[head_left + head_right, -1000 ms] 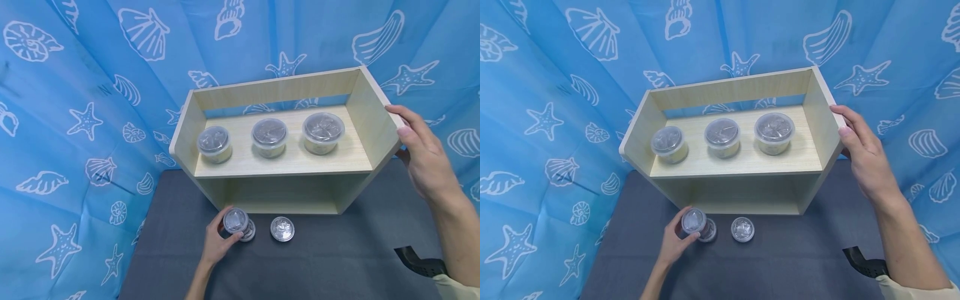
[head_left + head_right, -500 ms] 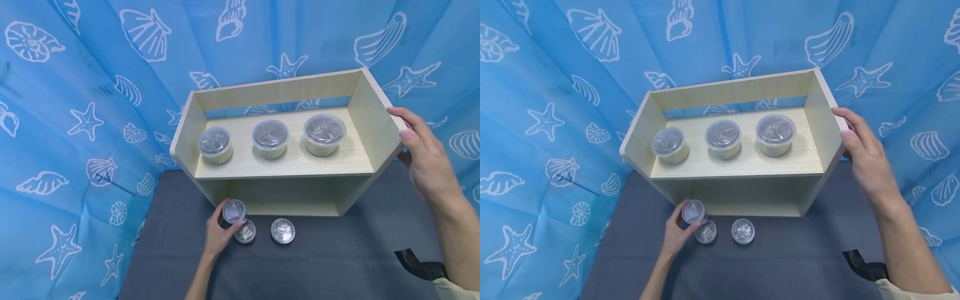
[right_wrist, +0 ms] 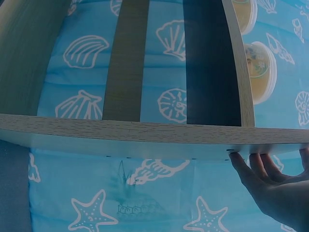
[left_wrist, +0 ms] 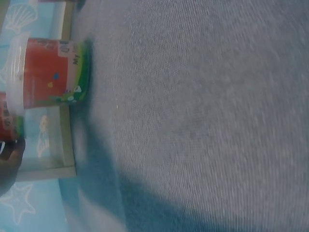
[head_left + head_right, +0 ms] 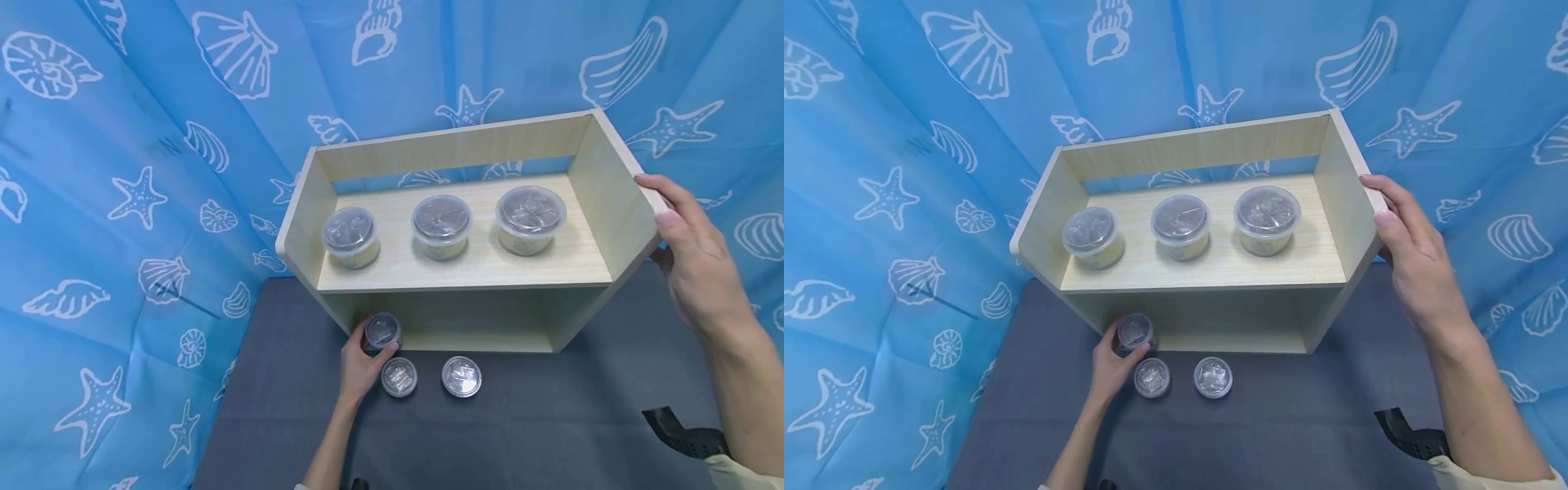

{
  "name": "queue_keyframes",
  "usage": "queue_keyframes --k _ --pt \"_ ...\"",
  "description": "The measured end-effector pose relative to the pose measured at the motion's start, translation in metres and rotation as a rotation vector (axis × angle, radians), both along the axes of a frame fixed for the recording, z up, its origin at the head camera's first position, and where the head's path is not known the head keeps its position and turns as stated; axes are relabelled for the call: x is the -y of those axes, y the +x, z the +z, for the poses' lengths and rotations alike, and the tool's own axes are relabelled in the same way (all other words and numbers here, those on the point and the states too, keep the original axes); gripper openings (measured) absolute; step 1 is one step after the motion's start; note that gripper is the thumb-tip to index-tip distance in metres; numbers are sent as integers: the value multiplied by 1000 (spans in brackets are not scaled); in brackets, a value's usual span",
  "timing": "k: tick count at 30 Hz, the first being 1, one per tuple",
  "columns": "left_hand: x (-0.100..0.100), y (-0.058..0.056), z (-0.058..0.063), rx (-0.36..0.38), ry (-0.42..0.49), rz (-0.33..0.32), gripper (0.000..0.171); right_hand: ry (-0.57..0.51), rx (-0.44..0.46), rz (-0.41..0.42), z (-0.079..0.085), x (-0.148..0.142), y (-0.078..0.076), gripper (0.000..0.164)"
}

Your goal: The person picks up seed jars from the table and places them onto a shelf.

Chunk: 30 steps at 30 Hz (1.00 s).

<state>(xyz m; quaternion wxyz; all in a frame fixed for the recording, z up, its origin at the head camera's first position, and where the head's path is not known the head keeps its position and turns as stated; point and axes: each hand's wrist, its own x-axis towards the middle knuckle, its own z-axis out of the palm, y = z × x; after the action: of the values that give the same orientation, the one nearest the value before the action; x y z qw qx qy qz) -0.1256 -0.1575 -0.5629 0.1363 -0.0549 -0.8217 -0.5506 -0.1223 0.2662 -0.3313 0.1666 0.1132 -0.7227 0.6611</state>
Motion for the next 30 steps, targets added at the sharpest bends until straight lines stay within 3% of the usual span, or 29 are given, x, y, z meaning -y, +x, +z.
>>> queue_keyframes --k 10,14,20,30 --pt "-12 -10 -13 -75 -74 56 71 19 -14 -6 0 1 1 46" --pt "-16 -12 -15 -51 -87 85 72 33 -13 -16 0 1 2 46" --pt "-20 -15 -17 12 -21 88 71 47 -9 -33 0 2 2 46" --pt "-23 -12 -22 31 64 70 72 56 -15 -35 0 2 2 46"
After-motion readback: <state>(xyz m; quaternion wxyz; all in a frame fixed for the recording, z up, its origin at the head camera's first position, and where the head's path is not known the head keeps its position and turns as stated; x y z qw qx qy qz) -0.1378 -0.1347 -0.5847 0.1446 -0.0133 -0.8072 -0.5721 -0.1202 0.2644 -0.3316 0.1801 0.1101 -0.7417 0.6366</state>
